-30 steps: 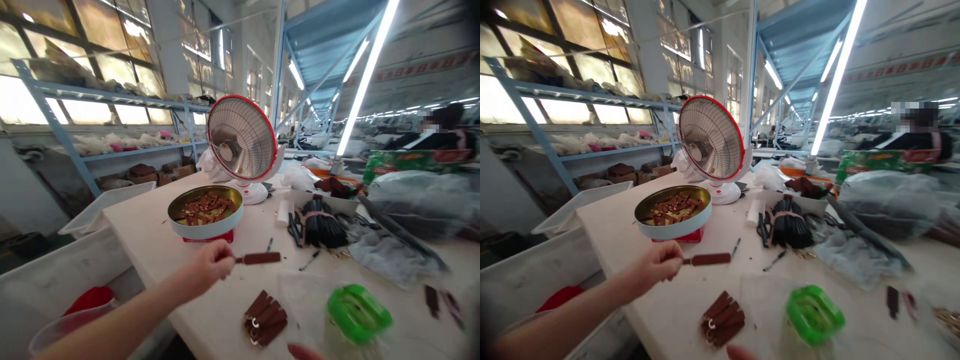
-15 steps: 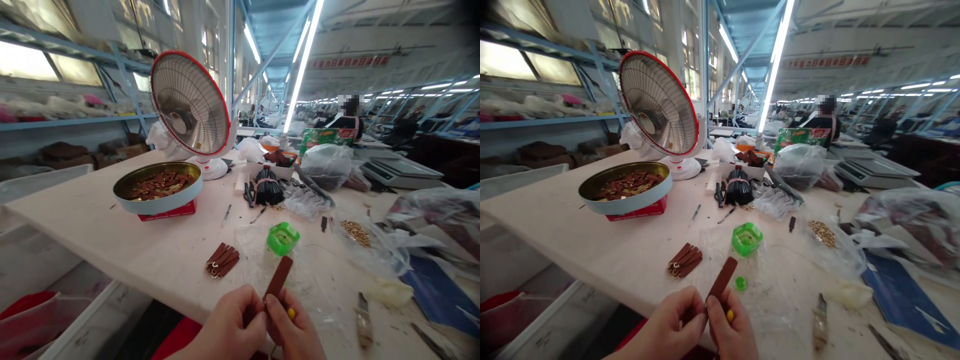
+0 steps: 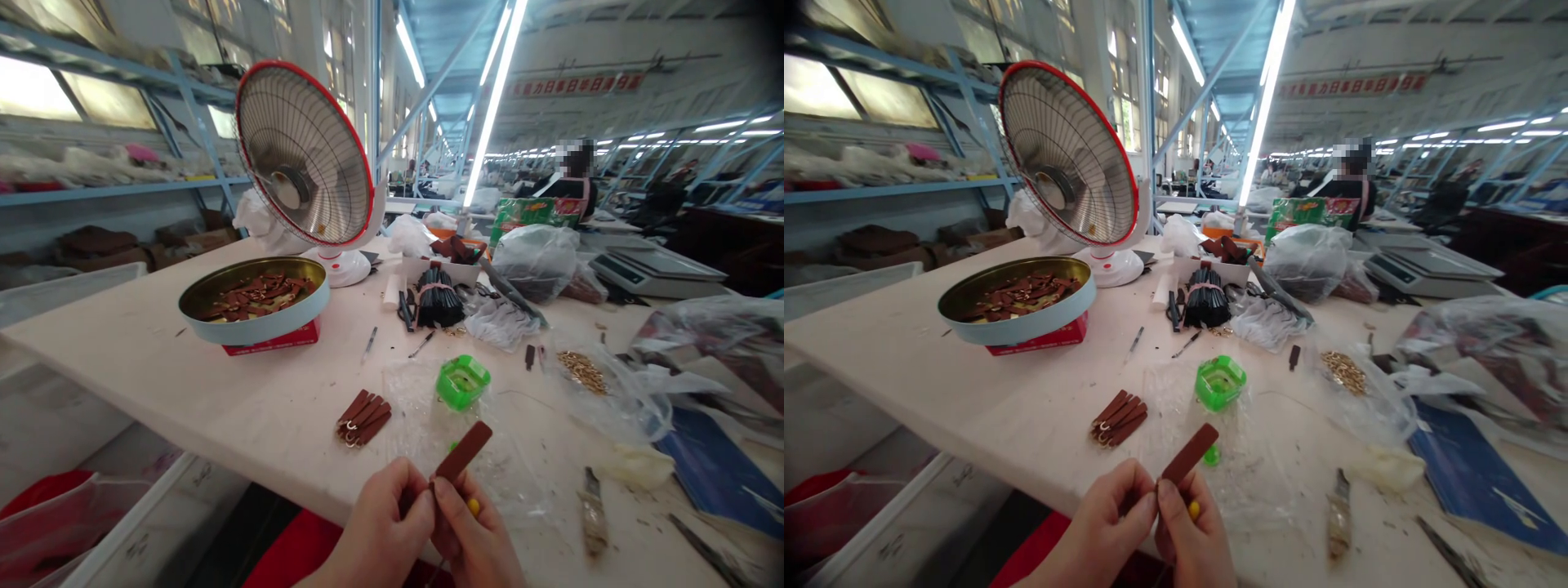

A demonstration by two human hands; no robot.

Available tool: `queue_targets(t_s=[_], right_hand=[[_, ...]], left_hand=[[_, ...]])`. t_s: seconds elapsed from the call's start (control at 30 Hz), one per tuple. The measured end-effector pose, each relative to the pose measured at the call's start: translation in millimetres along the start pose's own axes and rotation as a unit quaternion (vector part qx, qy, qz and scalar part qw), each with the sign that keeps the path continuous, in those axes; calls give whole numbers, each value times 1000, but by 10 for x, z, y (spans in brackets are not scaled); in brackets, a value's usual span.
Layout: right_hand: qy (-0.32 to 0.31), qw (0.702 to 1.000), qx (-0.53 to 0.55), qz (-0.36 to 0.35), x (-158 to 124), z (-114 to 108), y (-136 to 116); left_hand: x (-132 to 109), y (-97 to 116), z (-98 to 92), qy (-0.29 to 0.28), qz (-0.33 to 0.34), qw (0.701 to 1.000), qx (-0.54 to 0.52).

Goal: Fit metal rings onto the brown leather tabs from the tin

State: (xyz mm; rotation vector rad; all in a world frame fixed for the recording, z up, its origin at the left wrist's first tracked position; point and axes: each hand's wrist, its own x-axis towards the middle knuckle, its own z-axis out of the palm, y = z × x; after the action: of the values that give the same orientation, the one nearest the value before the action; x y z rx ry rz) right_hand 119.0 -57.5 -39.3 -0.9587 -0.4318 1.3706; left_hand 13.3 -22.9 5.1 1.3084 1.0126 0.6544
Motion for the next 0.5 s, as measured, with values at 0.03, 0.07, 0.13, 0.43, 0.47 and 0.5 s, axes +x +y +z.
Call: queue_targets(t_s=[0.03,0.07,0.13,0.43,0.47,0.5], right_hand=[[1,1000,3,3,-1,2,-21],[4,1000,8,7,-5,12,-52],[8,1000,25,14,-24,51,-133],[-35,993,94,66,-88,155,-251],[-48,992,97,71,-76,132,-226],[-59,990,102,76,-63,108,-200]], left_hand=[[-8,28,-9,-6,-3,1000,-1],[-19,67,-26,-17,-5,1000,8],[-46,160,-75,-52,2,998,42],[43,93,-206,-21,14,1000,-5],[59,83,-208,-22,12,1000,-18],[72,85,-211,-28,6,999,-32]])
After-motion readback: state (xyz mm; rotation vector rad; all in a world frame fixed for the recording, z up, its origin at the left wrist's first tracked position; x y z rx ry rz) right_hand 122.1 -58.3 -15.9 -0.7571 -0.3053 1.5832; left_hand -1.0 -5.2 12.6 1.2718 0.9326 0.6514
